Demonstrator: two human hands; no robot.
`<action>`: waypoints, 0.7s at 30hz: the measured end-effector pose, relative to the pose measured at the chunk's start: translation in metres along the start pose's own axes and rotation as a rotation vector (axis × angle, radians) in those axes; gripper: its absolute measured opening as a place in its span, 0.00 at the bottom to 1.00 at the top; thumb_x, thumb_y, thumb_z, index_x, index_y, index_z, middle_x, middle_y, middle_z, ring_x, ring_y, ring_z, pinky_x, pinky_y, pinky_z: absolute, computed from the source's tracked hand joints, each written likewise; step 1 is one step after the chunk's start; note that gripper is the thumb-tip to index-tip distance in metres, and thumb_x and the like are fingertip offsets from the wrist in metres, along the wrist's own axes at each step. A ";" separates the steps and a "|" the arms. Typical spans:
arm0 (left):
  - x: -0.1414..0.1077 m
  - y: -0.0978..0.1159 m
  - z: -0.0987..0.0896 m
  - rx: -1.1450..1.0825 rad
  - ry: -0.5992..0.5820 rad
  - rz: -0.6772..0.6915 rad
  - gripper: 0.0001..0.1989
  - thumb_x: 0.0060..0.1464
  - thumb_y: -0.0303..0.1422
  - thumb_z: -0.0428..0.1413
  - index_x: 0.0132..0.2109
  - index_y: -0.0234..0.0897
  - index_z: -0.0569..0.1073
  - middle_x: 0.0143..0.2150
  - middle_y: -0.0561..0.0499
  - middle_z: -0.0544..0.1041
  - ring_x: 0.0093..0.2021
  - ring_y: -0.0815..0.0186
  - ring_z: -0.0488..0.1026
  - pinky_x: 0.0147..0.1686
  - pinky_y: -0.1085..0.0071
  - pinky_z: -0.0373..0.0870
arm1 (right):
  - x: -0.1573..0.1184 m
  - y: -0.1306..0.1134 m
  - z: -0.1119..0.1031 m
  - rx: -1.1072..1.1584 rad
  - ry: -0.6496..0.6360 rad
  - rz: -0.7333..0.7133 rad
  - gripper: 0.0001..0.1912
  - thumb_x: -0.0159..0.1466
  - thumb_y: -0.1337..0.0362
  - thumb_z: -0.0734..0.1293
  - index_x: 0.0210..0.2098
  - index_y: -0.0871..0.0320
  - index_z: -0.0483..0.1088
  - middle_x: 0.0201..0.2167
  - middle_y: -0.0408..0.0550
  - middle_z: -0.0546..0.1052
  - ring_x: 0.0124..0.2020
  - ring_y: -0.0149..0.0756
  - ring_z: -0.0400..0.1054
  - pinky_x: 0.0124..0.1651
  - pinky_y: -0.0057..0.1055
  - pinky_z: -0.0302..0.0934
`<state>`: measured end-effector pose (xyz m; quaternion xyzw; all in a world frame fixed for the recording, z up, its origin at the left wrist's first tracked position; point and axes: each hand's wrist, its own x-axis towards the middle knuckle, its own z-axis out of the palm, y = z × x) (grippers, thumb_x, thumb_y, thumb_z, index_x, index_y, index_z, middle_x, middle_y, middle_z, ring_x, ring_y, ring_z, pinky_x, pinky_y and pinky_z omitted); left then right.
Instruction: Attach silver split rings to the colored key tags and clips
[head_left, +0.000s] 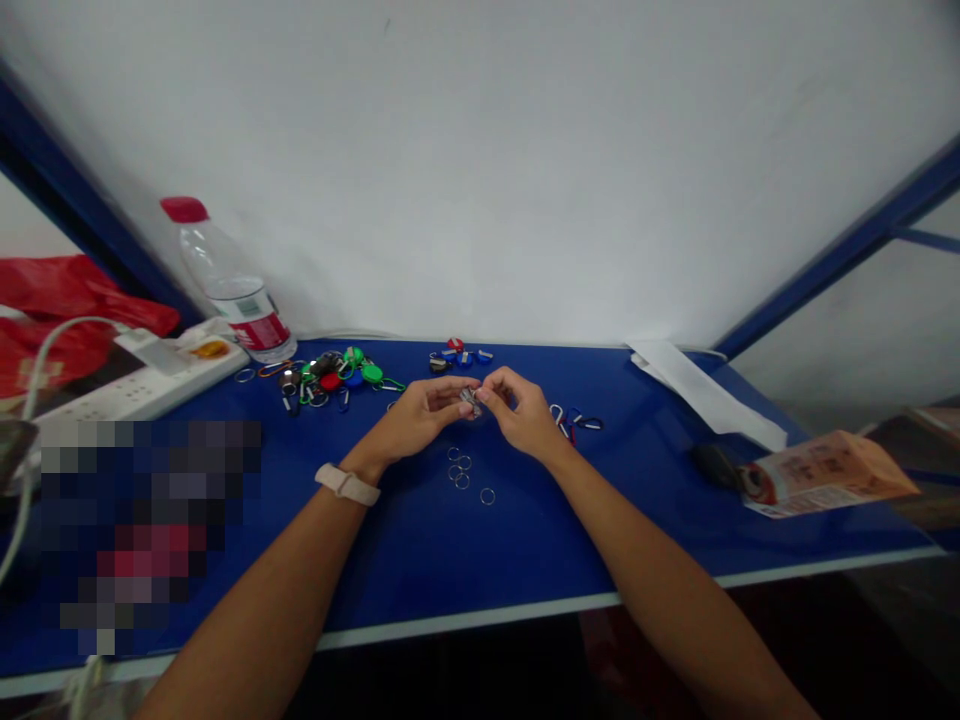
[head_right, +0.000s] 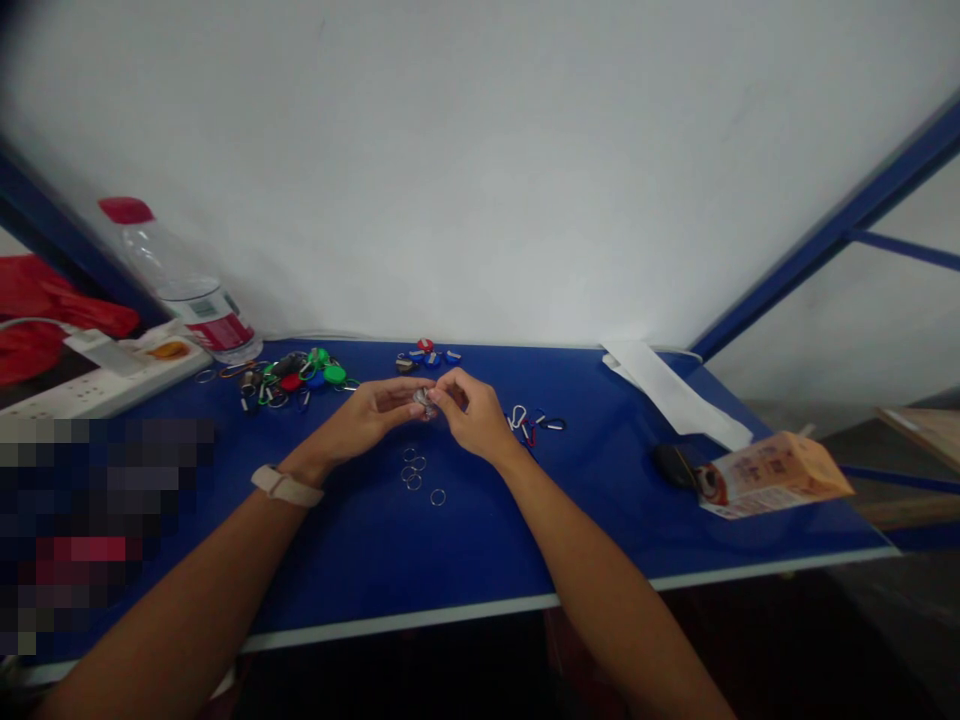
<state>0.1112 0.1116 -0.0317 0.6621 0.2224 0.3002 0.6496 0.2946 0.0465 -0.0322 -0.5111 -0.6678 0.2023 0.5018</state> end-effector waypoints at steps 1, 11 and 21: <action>0.000 0.001 0.000 0.000 -0.005 -0.002 0.23 0.53 0.37 0.66 0.55 0.34 0.77 0.49 0.42 0.82 0.44 0.61 0.80 0.55 0.56 0.72 | 0.000 0.000 0.000 -0.001 0.001 -0.001 0.17 0.69 0.50 0.65 0.31 0.56 0.67 0.25 0.41 0.70 0.25 0.31 0.61 0.30 0.30 0.55; -0.006 0.013 0.001 0.008 -0.120 -0.027 0.17 0.54 0.38 0.65 0.49 0.37 0.80 0.47 0.45 0.83 0.45 0.62 0.79 0.53 0.60 0.72 | 0.002 0.002 -0.002 0.005 0.008 0.029 0.16 0.69 0.51 0.64 0.32 0.55 0.66 0.25 0.41 0.73 0.26 0.31 0.63 0.32 0.30 0.57; -0.005 0.013 0.008 -0.089 -0.036 -0.086 0.16 0.55 0.43 0.64 0.41 0.34 0.78 0.36 0.47 0.81 0.36 0.65 0.78 0.43 0.65 0.75 | 0.001 -0.003 -0.002 -0.010 0.000 0.001 0.13 0.68 0.54 0.66 0.32 0.56 0.69 0.25 0.41 0.72 0.26 0.31 0.62 0.31 0.30 0.57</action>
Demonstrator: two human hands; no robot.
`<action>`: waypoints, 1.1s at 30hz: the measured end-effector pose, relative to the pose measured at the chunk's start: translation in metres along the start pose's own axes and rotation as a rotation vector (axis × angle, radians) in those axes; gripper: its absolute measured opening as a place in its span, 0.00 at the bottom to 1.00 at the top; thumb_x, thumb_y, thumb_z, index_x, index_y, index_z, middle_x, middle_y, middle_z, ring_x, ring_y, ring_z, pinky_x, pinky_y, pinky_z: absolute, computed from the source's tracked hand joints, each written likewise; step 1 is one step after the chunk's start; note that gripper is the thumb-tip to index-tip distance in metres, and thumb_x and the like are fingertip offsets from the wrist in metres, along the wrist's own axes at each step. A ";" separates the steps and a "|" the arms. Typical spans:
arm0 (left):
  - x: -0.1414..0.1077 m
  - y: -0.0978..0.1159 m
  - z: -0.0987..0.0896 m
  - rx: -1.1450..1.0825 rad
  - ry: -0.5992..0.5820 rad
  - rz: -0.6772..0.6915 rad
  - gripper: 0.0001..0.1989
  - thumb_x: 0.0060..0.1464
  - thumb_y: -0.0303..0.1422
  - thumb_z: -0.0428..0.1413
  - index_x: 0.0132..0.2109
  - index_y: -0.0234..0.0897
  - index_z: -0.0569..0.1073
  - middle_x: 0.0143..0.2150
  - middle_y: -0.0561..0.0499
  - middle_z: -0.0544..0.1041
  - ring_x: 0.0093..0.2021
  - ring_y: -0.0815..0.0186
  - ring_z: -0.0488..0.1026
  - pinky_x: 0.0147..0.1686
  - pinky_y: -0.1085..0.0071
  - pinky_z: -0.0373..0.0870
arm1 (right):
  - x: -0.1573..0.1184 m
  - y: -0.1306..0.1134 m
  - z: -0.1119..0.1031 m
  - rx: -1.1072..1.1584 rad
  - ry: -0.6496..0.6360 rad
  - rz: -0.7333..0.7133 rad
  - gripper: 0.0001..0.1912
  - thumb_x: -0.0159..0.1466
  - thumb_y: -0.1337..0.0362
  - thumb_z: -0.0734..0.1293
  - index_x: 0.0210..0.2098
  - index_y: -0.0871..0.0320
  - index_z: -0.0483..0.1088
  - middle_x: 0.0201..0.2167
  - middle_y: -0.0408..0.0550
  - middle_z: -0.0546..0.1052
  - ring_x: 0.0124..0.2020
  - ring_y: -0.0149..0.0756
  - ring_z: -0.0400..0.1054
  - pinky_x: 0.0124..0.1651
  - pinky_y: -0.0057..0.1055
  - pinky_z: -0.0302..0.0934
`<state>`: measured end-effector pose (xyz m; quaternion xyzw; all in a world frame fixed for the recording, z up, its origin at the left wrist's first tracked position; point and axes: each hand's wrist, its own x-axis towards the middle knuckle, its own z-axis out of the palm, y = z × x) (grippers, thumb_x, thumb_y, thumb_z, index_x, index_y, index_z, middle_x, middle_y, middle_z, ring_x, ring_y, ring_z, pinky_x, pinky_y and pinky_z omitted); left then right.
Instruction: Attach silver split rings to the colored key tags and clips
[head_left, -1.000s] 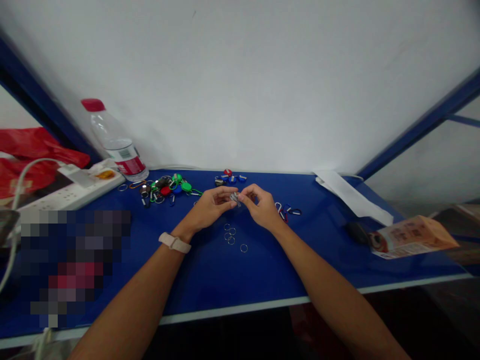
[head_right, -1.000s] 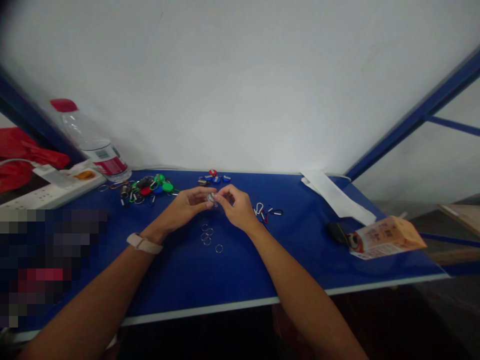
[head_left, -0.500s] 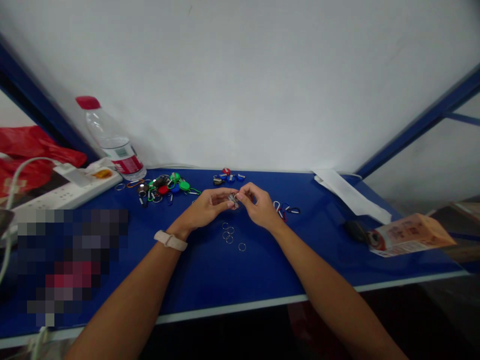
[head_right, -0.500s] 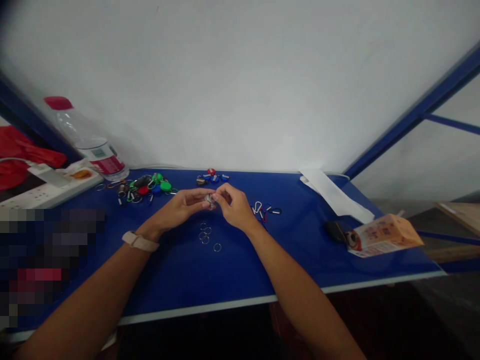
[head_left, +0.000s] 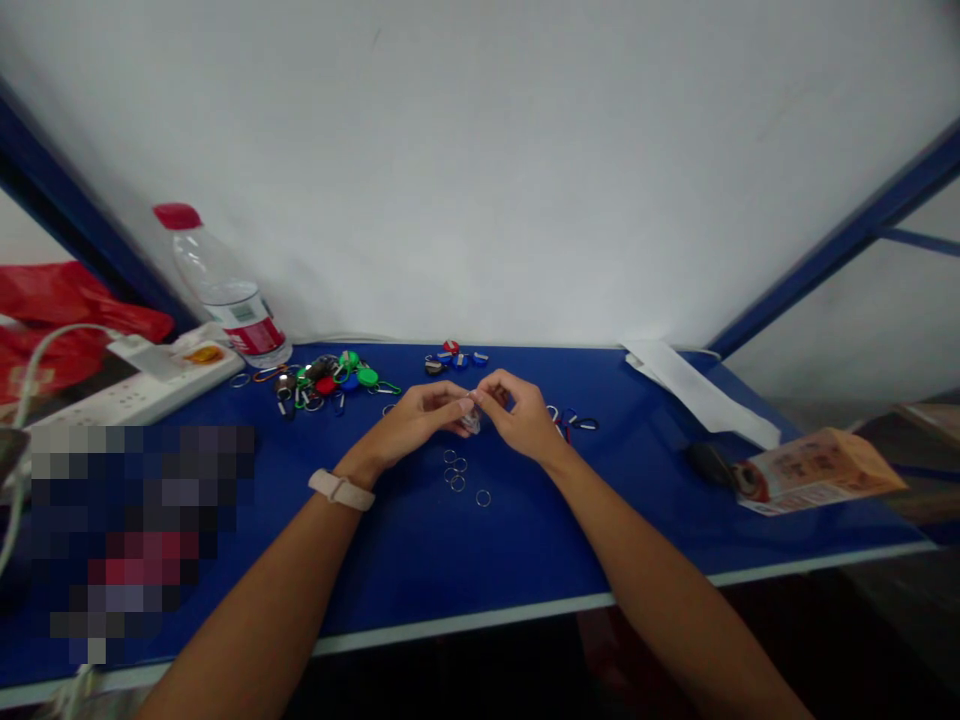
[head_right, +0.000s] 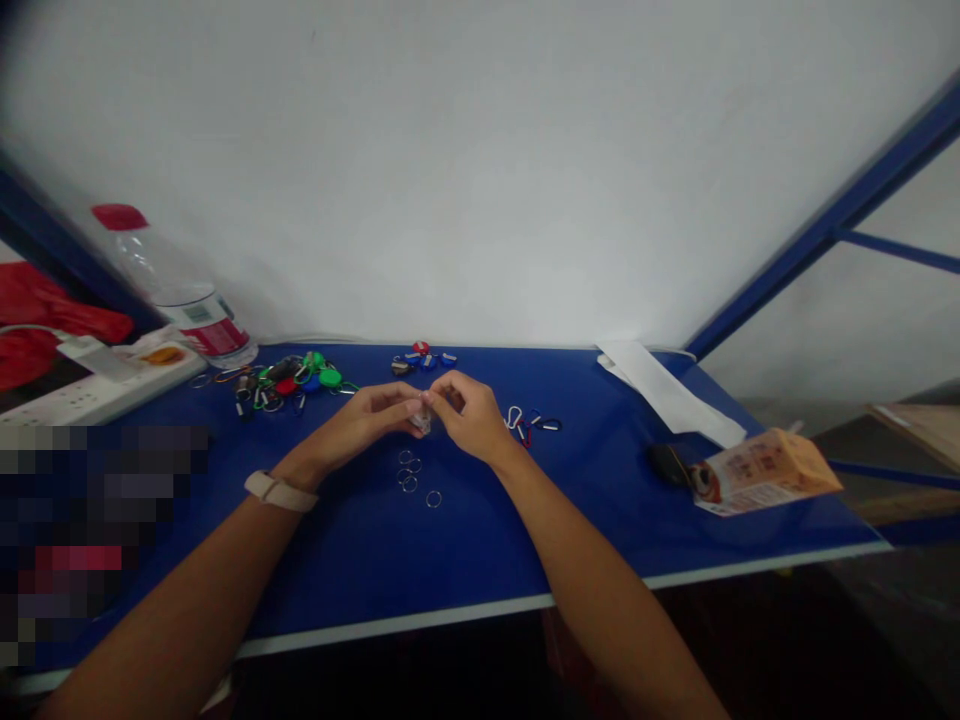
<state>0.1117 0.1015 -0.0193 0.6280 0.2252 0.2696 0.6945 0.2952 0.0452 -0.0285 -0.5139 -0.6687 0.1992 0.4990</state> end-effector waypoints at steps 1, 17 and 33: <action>0.001 -0.001 0.001 0.024 0.012 -0.008 0.16 0.55 0.44 0.64 0.40 0.34 0.78 0.33 0.48 0.81 0.34 0.66 0.78 0.41 0.66 0.75 | 0.000 -0.001 0.001 -0.004 -0.010 0.000 0.13 0.68 0.54 0.66 0.31 0.56 0.69 0.25 0.41 0.72 0.26 0.30 0.62 0.31 0.30 0.57; 0.008 -0.004 -0.011 0.141 0.448 0.112 0.13 0.56 0.43 0.62 0.37 0.36 0.79 0.32 0.50 0.78 0.30 0.69 0.71 0.32 0.71 0.68 | 0.006 0.024 -0.089 -0.899 -0.247 0.444 0.16 0.66 0.53 0.66 0.28 0.57 0.75 0.25 0.52 0.78 0.30 0.41 0.72 0.35 0.34 0.59; 0.012 -0.011 -0.014 0.149 0.522 0.143 0.08 0.54 0.37 0.62 0.35 0.36 0.77 0.31 0.51 0.78 0.30 0.70 0.71 0.35 0.70 0.69 | 0.003 0.039 -0.101 -0.995 -0.374 0.635 0.16 0.64 0.53 0.66 0.33 0.58 0.81 0.33 0.57 0.82 0.39 0.50 0.77 0.39 0.37 0.64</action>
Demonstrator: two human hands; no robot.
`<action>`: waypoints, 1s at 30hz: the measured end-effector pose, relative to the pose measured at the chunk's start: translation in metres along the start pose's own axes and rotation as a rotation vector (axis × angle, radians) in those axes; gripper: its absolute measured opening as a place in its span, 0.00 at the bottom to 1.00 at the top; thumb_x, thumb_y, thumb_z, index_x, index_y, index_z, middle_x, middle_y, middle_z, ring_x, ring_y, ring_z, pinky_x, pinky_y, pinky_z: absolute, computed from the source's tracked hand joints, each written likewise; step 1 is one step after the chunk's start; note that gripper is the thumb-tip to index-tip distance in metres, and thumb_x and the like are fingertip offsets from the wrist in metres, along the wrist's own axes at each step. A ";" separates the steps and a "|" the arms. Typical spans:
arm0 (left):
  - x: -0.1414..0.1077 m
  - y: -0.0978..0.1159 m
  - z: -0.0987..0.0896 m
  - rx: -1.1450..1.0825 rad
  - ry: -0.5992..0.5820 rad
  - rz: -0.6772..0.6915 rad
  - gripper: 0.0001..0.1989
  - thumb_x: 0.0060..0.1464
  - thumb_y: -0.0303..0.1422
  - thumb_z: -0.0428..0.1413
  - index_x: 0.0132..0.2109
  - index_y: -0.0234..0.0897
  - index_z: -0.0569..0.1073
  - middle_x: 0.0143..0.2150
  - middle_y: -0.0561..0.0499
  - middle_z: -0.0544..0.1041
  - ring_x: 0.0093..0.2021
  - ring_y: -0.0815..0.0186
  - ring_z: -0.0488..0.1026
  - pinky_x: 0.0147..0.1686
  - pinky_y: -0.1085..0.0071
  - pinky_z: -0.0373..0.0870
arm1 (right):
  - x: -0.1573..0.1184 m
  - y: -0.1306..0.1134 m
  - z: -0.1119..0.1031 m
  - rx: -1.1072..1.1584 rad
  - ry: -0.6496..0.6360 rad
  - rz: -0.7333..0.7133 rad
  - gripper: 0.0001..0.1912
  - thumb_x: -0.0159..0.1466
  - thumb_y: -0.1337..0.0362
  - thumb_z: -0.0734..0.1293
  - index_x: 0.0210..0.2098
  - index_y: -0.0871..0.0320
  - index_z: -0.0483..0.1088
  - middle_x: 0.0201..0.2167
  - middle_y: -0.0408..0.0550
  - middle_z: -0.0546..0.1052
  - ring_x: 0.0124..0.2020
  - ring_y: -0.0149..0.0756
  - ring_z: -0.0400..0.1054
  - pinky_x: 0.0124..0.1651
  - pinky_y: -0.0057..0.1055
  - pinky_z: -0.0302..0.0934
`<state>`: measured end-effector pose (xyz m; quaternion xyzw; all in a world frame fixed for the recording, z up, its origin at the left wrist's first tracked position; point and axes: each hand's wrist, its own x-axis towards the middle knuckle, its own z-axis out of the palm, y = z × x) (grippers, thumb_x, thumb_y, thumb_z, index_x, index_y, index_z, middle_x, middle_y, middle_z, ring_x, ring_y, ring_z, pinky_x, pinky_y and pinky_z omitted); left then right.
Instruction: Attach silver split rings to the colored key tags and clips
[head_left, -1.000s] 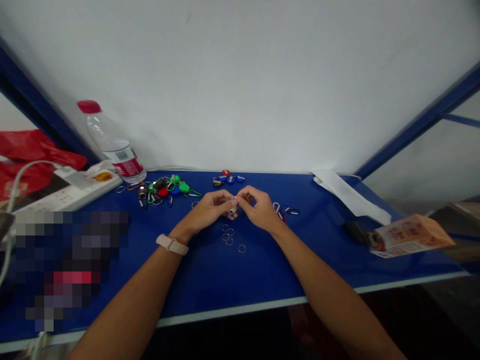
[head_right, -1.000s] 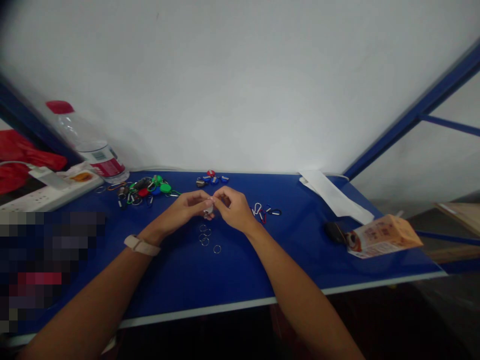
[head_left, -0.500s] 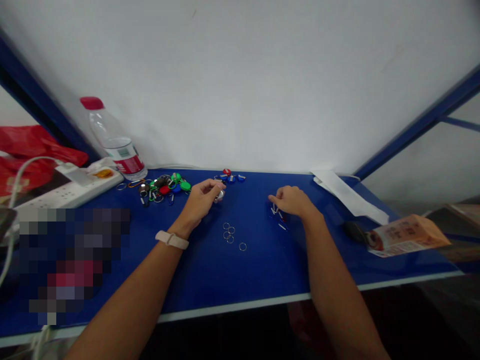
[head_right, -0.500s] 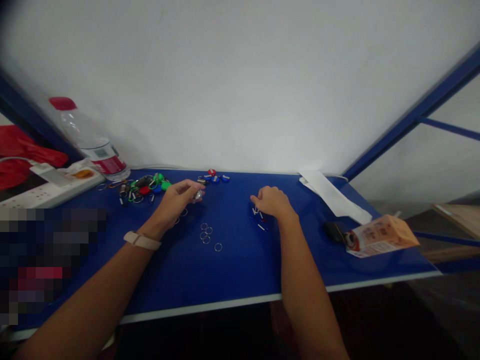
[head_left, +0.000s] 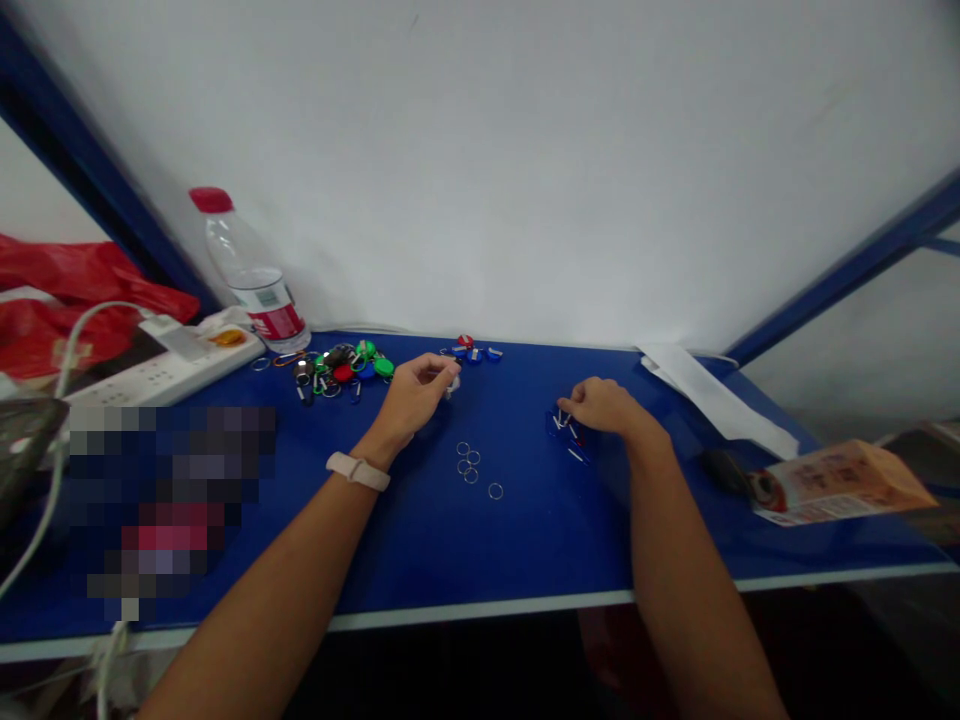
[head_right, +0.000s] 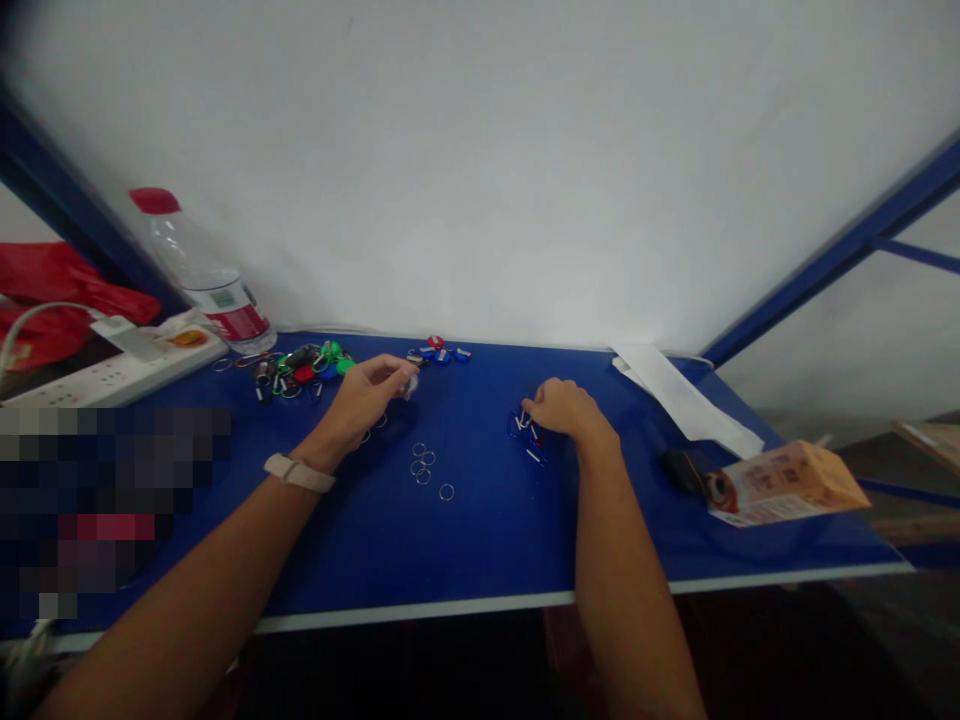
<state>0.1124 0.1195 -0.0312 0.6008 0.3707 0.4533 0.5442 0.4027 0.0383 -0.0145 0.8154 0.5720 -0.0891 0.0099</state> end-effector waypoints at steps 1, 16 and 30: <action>0.000 0.000 0.000 -0.002 0.004 -0.002 0.08 0.54 0.36 0.62 0.35 0.36 0.77 0.31 0.51 0.78 0.30 0.70 0.71 0.35 0.70 0.69 | 0.000 0.000 0.001 0.005 0.005 -0.010 0.15 0.63 0.54 0.67 0.33 0.58 0.80 0.33 0.57 0.82 0.39 0.49 0.77 0.39 0.37 0.64; 0.001 0.000 0.000 -0.008 -0.003 -0.062 0.08 0.55 0.37 0.62 0.38 0.35 0.79 0.36 0.47 0.80 0.34 0.67 0.73 0.36 0.68 0.73 | -0.003 -0.008 -0.001 0.030 0.007 -0.082 0.09 0.63 0.63 0.67 0.34 0.58 0.80 0.33 0.53 0.83 0.37 0.44 0.78 0.37 0.32 0.63; 0.001 -0.002 0.000 0.022 -0.029 -0.061 0.08 0.56 0.35 0.60 0.38 0.34 0.79 0.37 0.46 0.79 0.32 0.68 0.73 0.35 0.69 0.74 | -0.010 -0.016 -0.010 0.055 -0.021 -0.120 0.09 0.63 0.67 0.66 0.37 0.61 0.80 0.35 0.54 0.83 0.35 0.41 0.76 0.34 0.29 0.60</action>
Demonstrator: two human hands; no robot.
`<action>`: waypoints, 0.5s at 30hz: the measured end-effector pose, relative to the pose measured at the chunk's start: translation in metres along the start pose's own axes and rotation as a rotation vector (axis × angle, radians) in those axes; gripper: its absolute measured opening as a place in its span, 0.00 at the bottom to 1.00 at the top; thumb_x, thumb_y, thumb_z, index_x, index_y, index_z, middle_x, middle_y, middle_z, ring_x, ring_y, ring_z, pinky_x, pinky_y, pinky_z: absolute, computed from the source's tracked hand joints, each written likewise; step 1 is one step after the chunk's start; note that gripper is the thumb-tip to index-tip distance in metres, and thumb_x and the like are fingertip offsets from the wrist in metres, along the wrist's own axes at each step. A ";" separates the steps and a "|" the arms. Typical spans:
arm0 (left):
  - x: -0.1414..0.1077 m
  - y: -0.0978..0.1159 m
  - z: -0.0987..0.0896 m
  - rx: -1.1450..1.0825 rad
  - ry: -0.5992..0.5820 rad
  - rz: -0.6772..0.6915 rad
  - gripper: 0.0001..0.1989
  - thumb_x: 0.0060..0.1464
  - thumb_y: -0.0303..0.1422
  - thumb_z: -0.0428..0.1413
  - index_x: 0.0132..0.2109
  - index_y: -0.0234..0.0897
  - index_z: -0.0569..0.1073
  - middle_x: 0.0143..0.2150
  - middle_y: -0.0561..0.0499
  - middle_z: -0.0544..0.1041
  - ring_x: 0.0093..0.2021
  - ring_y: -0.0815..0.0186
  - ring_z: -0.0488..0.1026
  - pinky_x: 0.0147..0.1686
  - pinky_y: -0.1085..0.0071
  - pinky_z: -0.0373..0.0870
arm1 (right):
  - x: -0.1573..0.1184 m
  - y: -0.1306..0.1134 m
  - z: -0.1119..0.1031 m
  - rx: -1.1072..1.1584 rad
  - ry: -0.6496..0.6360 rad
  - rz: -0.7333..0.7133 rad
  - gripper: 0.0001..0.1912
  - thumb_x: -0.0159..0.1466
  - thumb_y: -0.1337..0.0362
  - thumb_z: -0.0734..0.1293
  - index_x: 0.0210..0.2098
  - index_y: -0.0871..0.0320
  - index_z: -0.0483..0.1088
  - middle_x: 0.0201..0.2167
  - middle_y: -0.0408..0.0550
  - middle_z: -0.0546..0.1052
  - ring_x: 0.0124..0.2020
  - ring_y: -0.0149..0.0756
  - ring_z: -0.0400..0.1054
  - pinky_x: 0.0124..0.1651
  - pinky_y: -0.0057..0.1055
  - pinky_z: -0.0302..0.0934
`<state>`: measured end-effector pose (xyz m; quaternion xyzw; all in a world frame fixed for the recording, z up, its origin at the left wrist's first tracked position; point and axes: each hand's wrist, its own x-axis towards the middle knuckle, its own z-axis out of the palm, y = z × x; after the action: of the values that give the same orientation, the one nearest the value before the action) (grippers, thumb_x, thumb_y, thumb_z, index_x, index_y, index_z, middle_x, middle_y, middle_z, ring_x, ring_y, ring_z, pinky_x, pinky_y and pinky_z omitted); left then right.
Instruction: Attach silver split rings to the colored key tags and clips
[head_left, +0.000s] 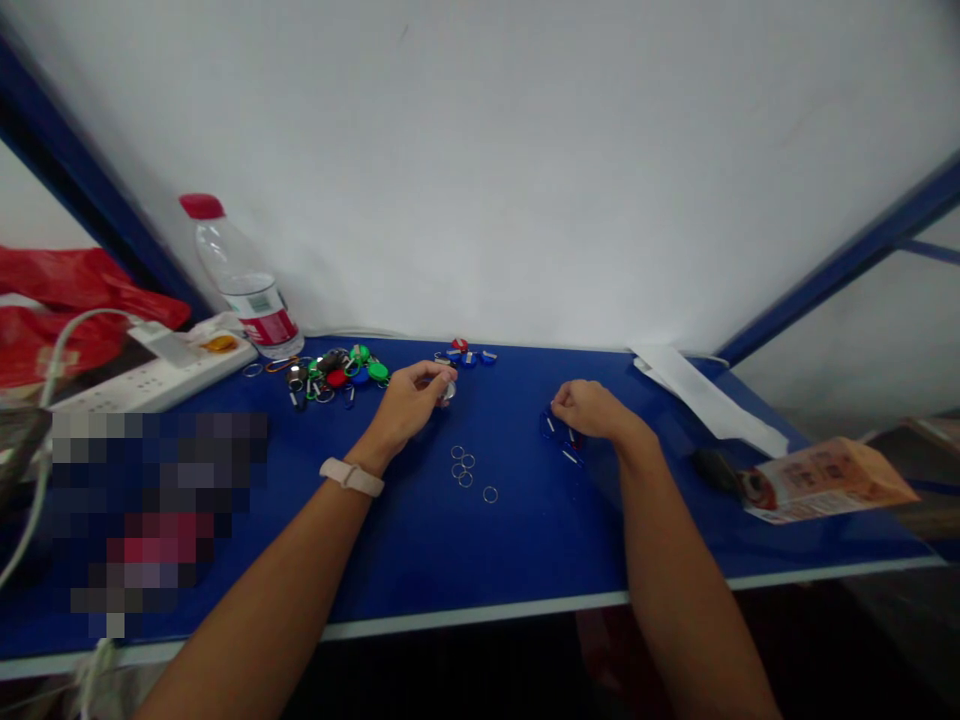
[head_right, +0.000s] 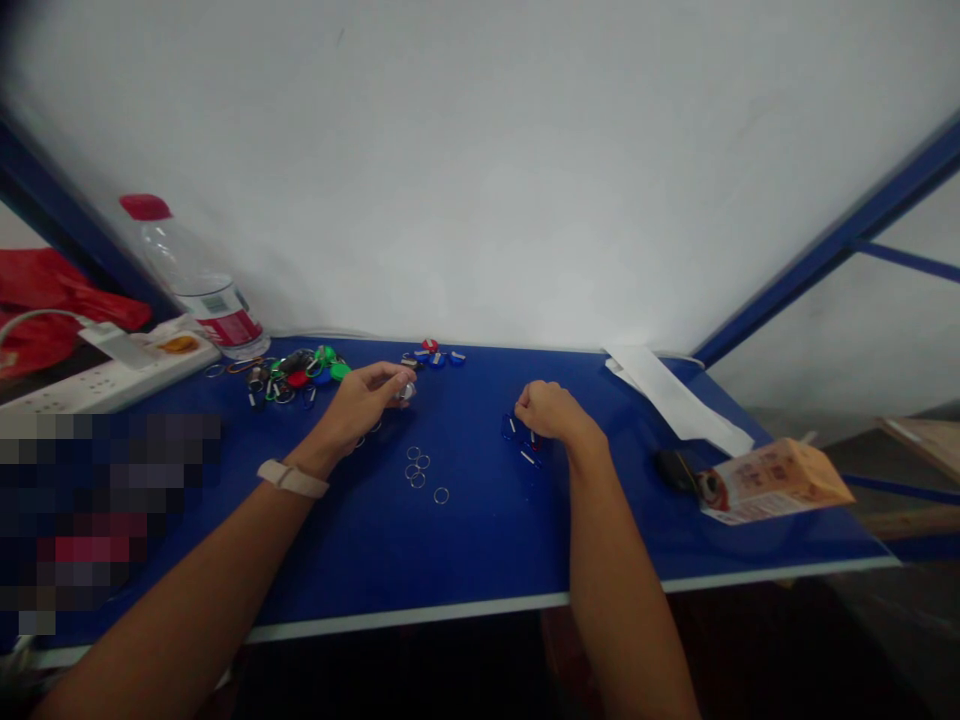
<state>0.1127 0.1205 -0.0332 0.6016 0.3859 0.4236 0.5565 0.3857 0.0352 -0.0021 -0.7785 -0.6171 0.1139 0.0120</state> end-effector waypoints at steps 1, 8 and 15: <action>0.000 0.000 0.000 0.003 0.000 0.001 0.08 0.56 0.35 0.60 0.38 0.34 0.79 0.37 0.46 0.79 0.32 0.68 0.73 0.35 0.69 0.74 | 0.000 0.000 0.000 0.007 0.018 -0.005 0.09 0.63 0.67 0.66 0.36 0.61 0.79 0.34 0.54 0.83 0.35 0.41 0.76 0.34 0.30 0.59; -0.001 0.001 0.000 -0.012 -0.074 0.027 0.11 0.55 0.39 0.62 0.39 0.34 0.78 0.36 0.47 0.79 0.33 0.69 0.73 0.35 0.70 0.72 | 0.005 -0.001 0.010 0.447 0.152 -0.224 0.12 0.66 0.58 0.62 0.36 0.60 0.71 0.29 0.48 0.75 0.29 0.34 0.67 0.33 0.30 0.58; -0.004 0.001 0.002 0.006 -0.262 0.056 0.14 0.55 0.42 0.63 0.39 0.34 0.79 0.36 0.47 0.80 0.33 0.69 0.73 0.35 0.71 0.68 | 0.004 -0.029 0.023 0.817 0.082 -0.400 0.14 0.69 0.53 0.62 0.40 0.59 0.67 0.35 0.49 0.75 0.35 0.35 0.69 0.39 0.33 0.62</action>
<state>0.1132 0.1156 -0.0331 0.6642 0.2942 0.3557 0.5881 0.3542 0.0430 -0.0200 -0.5794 -0.6588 0.3124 0.3643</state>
